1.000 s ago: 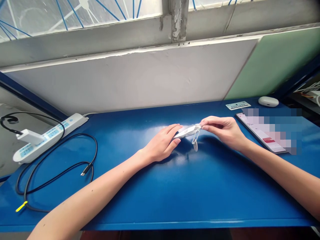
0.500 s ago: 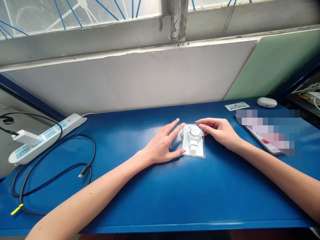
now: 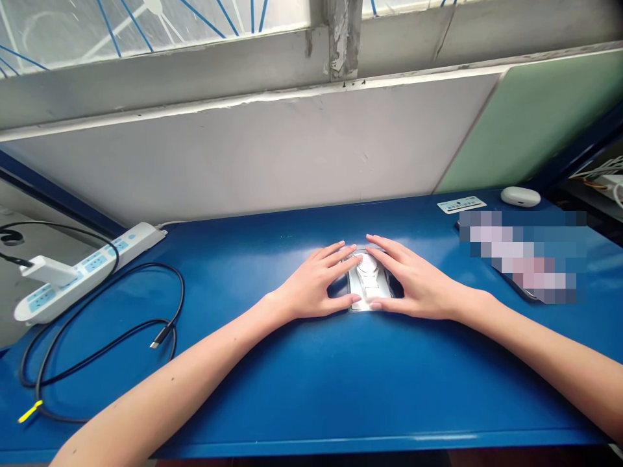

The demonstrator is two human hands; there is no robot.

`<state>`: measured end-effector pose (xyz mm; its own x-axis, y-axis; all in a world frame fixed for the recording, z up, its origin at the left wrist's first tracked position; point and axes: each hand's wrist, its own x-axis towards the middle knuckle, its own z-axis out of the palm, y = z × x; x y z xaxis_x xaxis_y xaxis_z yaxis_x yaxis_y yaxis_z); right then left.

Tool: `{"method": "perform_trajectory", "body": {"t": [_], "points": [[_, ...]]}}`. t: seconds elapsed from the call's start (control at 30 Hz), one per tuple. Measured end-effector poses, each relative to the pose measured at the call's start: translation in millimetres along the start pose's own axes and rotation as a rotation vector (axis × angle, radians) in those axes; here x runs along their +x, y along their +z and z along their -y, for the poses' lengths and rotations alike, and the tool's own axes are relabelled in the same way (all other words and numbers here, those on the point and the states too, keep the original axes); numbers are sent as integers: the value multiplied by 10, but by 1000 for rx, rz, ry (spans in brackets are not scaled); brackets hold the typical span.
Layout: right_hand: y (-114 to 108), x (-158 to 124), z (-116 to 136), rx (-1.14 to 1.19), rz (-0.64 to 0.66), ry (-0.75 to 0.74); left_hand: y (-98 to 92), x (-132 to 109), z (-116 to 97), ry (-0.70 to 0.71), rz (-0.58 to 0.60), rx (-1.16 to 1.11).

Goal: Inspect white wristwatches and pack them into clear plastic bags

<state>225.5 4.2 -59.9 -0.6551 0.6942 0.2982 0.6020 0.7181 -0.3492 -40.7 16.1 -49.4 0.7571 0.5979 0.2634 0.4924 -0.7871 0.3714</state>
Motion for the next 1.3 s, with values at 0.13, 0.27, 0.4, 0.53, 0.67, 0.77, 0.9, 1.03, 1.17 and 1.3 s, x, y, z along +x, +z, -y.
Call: {"method": "perform_trajectory", "body": {"t": [0.13,0.27,0.4,0.53,0.67,0.77,0.9,1.03,1.17,1.3], "points": [[27,-7,27,-45,35,7,1,-3,-5,29,-51,-44],[51,-9,4,-71,59,54,14,4,-20,6,-76,-63],[57,12,-32,-114,47,110,37,7,-29,-54,-118,-23],[61,45,-29,-129,59,166,35,10,-46,-105,-120,18],[34,48,-73,-105,72,160,19,14,-50,-123,-113,26],[-36,34,-177,-72,118,118,1,18,-47,-155,-75,27],[-119,23,-314,-60,156,121,-28,30,-53,-228,33,37],[-117,32,-346,-85,156,116,-37,42,-61,-262,71,48],[-96,40,-328,-97,142,112,-56,58,-48,-248,96,61],[-85,35,-324,-96,122,116,-94,70,-21,-232,177,75]]}}
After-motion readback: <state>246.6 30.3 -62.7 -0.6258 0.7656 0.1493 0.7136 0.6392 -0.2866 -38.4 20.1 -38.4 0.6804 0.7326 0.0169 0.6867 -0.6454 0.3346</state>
